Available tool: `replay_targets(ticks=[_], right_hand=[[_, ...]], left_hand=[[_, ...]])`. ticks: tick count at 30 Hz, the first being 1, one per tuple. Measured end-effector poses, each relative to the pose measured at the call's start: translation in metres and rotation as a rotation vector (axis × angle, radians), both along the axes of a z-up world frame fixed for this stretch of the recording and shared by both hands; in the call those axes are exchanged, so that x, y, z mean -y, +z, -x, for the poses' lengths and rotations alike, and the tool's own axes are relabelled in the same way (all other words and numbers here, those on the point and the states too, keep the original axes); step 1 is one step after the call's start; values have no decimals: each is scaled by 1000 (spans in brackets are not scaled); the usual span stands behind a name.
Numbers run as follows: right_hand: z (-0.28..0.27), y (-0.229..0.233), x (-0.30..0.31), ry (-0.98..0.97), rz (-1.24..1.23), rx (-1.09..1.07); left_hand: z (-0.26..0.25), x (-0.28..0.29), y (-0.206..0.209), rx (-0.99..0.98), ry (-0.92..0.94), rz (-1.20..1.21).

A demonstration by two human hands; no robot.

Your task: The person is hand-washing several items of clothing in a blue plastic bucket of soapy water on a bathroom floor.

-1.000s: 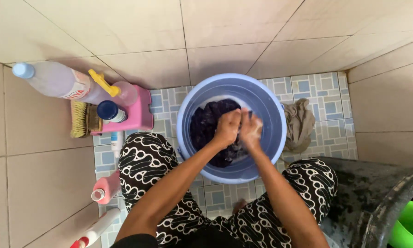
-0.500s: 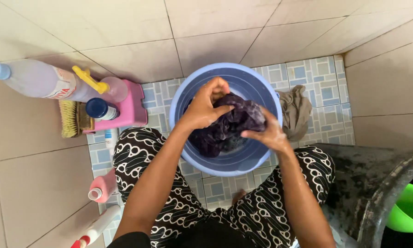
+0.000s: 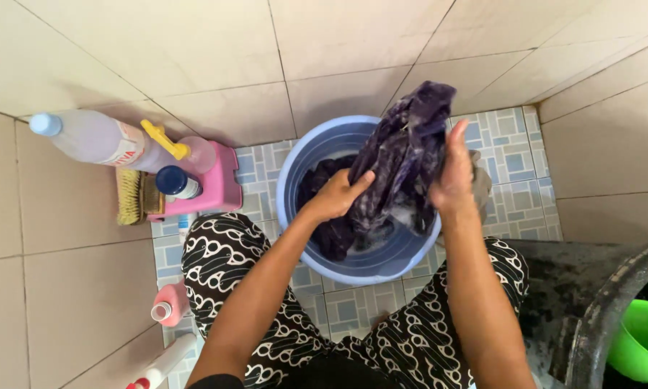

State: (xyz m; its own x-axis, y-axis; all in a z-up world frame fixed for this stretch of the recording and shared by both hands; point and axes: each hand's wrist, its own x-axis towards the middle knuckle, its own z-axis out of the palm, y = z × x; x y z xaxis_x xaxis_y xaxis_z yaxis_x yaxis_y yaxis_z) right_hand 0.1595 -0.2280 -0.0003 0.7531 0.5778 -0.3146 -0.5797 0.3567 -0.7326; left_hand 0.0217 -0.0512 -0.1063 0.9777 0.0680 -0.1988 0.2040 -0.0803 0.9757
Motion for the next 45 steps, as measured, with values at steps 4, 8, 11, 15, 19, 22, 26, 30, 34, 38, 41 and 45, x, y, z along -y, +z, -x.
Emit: replay_targets(ticks=[4, 8, 11, 15, 19, 22, 26, 30, 34, 38, 41, 45], right_hand=[[44, -115, -4, -60, 917, 649], [61, -150, -23, 54, 998, 363], [75, -213, -12, 108, 1095, 638], [93, -270, -21, -211, 1288, 239], [63, -152, -36, -121, 655, 25], [93, -159, -45, -250, 764, 130], [56, -211, -33, -150, 958, 655], [41, -114, -29, -100, 698, -90], [44, -109, 22, 145, 89, 90], [53, -77, 9, 387, 531, 1062], [43, -65, 22, 262, 543, 886], [30, -4, 37, 55, 223, 77]], left_hand=[[-23, 14, -50, -71, 419, -127], [-10, 57, -37, -152, 627, -209], [-3, 70, -25, -125, 598, -316], [-11, 41, -42, -153, 699, -292], [1, 61, -5, 135, 517, -142], [-26, 35, -64, -60, 719, -345], [-8, 49, -98, -267, 641, -159], [-7, 51, -47, -207, 383, 293], [10, -11, 65, -157, 329, 982], [19, -48, 102, 192, 182, 528], [20, -60, 97, 107, 159, 376], [19, -60, 110, 139, -205, -33]])
